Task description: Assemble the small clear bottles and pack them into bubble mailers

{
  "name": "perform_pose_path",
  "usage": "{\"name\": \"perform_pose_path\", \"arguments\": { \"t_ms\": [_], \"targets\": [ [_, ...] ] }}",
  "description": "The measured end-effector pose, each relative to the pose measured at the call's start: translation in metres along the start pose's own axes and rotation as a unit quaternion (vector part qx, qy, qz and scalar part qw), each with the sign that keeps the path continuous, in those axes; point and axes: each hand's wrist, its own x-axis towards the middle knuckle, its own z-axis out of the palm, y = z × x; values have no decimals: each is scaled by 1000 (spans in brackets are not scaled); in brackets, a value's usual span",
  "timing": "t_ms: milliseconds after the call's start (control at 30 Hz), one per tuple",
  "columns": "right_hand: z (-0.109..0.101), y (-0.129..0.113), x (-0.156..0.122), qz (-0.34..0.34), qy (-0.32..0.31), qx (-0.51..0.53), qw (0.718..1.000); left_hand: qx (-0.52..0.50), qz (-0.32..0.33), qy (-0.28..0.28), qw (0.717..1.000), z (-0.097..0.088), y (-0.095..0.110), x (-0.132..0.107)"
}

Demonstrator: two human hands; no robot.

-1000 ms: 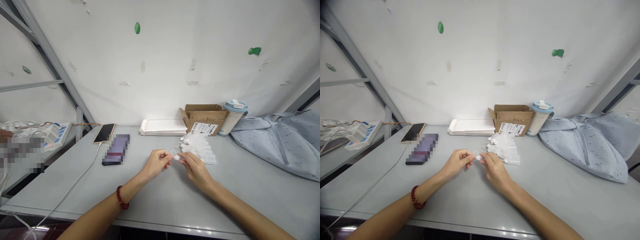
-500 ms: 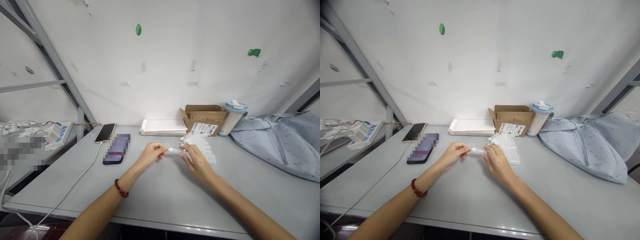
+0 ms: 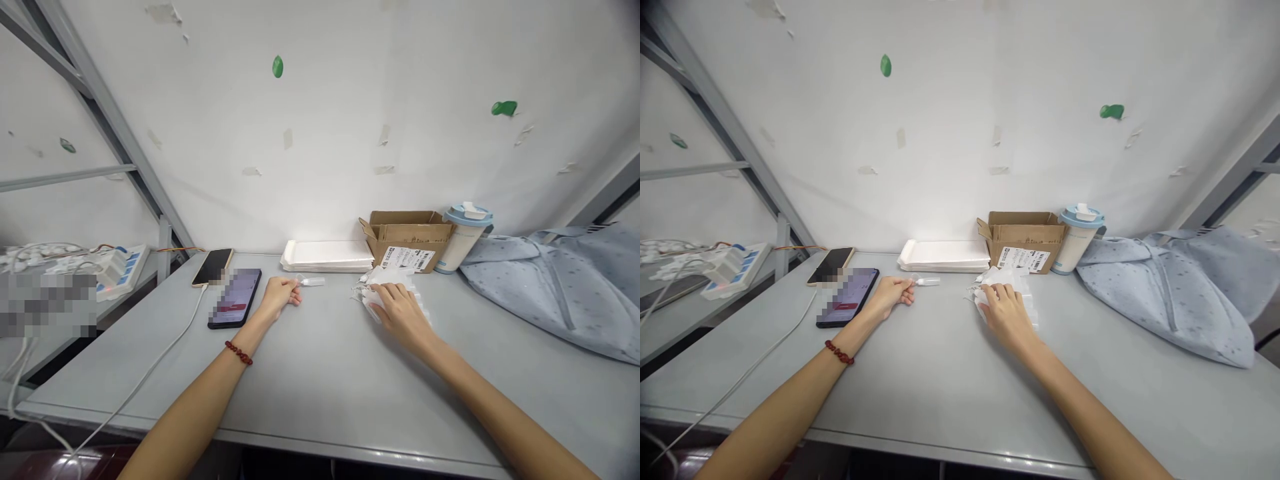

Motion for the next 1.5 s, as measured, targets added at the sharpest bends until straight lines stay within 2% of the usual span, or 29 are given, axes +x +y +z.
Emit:
{"name": "perform_pose_path", "arguments": {
  "t_ms": [167, 300, 433, 633, 800, 900, 1067, 1167, 1267, 1367, 1500],
  "targets": [
    [0, -2, 0, 4, -8, -20, 1000, 19, -4, 33, 999, 0, 1, 0],
    [0, -3, 0, 12, -19, -16, 1000, 41, 29, 43, 998, 3, 6, -7],
    [-2, -5, -1, 19, -39, -15, 999, 59, 66, 12, 996, 10, 8, -16],
    [-3, -6, 0, 48, -53, 9, 997, 76, 84, -34, 993, 19, 3, -22],
    [-6, -8, 0, 55, 4, 108, 993, 81, 77, -67, 991, 25, 3, -29],
    [-14, -15, 0, 61, 19, 227, 972, 64, 75, -119, 988, 29, 7, -36],
    [-28, -30, 1, 126, -82, 402, 903, 1, 67, -196, 978, 30, 12, -45],
    [-30, -33, 1, 150, -125, 478, 856, -30, 74, -214, 974, 29, 13, -46],
    [-28, -35, 1, 162, -144, 527, 822, -43, 84, -213, 972, 29, 13, -46],
    [-30, -36, 1, 168, -154, 537, 812, -42, 90, -211, 972, 29, 14, -48],
    [-34, -37, 2, 176, -156, 519, 822, -42, 84, -223, 970, 30, 14, -50]
  ]
}}
